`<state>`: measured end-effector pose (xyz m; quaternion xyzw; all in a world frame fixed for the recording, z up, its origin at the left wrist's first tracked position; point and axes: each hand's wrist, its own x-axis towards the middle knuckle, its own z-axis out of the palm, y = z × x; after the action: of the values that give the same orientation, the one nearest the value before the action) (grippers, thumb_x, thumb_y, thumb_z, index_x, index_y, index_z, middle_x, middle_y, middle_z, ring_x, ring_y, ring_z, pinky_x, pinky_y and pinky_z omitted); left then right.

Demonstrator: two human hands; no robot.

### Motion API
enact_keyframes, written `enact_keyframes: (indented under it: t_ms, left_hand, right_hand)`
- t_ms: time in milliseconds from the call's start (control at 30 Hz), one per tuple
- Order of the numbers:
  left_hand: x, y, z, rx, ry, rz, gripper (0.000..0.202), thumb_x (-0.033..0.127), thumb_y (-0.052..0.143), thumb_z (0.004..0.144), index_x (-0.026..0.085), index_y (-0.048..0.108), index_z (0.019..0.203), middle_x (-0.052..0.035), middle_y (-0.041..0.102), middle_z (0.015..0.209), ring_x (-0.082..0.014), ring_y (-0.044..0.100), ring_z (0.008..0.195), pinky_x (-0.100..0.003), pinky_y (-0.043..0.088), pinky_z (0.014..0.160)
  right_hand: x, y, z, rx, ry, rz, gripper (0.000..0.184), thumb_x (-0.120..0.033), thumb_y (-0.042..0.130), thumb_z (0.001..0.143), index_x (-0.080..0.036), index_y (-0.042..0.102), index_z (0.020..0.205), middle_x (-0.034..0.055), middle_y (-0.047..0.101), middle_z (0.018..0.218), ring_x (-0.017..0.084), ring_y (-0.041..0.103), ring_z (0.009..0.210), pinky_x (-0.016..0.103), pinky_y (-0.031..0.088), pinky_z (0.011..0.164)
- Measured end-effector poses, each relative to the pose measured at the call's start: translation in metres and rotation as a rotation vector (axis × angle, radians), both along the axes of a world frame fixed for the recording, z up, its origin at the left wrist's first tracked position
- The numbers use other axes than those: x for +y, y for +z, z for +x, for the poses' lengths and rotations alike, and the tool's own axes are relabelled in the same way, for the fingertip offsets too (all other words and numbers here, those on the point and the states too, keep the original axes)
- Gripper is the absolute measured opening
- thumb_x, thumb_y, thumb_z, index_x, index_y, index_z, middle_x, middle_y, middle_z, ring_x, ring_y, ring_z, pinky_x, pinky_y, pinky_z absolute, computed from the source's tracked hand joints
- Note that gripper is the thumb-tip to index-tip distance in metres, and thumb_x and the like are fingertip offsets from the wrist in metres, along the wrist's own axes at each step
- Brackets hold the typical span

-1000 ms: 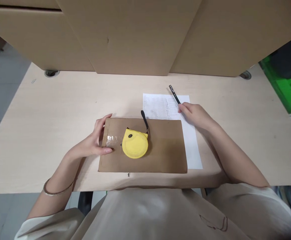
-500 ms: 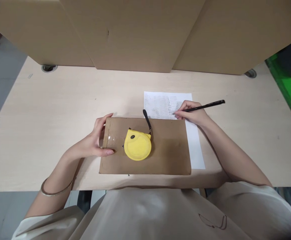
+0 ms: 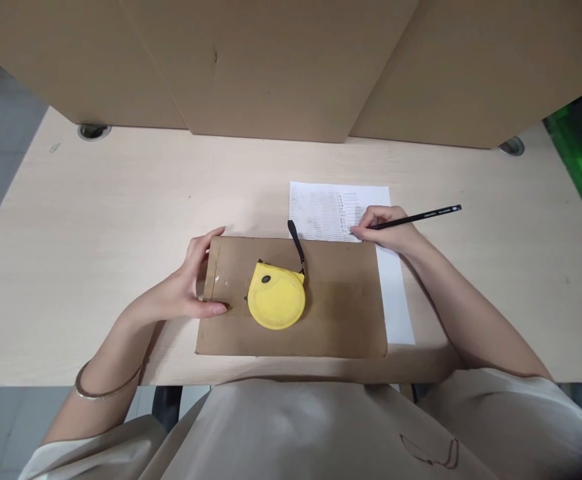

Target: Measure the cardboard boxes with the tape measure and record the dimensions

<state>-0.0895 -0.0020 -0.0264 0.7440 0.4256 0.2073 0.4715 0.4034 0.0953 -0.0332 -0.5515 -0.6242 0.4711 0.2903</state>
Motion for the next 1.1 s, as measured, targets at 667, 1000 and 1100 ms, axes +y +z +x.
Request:
enact_keyframes:
  t_ms: [667, 1000, 1100]
  left_hand:
    - [-0.0021, -0.0044, -0.001, -0.034, 0.039, -0.035, 0.149, 0.066, 0.113, 0.074, 0.046, 0.027, 0.195, -0.019, 0.048, 0.177, -0.0606, 0.048, 0.169, -0.083, 0.051, 0.137]
    - [-0.0024, -0.0031, -0.0005, -0.029, 0.024, -0.033, 0.146, 0.064, 0.111, 0.079, 0.049, 0.025, 0.195, -0.0189, 0.045, 0.18, -0.0603, 0.046, 0.17, -0.083, 0.053, 0.135]
    - [-0.0022, -0.0025, -0.0008, -0.032, 0.013, -0.026, 0.145, 0.063, 0.111, 0.08, 0.05, 0.024, 0.195, -0.0184, 0.045, 0.179, -0.0599, 0.045, 0.171, -0.082, 0.053, 0.136]
  right_hand:
    - [-0.0019, 0.0008, 0.0039, -0.014, 0.001, -0.011, 0.064, -0.072, 0.109, 0.074, -0.029, 0.063, 0.063, 0.0024, 0.067, 0.059, 0.017, 0.06, 0.053, 0.034, 0.047, 0.055]
    - [-0.0032, 0.0017, 0.0038, -0.001, -0.025, -0.005, 0.058, -0.062, 0.108, 0.074, -0.028, 0.063, 0.061, 0.0008, 0.063, 0.056, 0.014, 0.052, 0.049, 0.033, 0.04, 0.052]
    - [-0.0032, 0.0027, 0.0036, -0.003, -0.014, -0.004, 0.063, -0.068, 0.109, 0.073, -0.028, 0.062, 0.061, 0.0005, 0.063, 0.056, 0.014, 0.051, 0.048, 0.033, 0.042, 0.05]
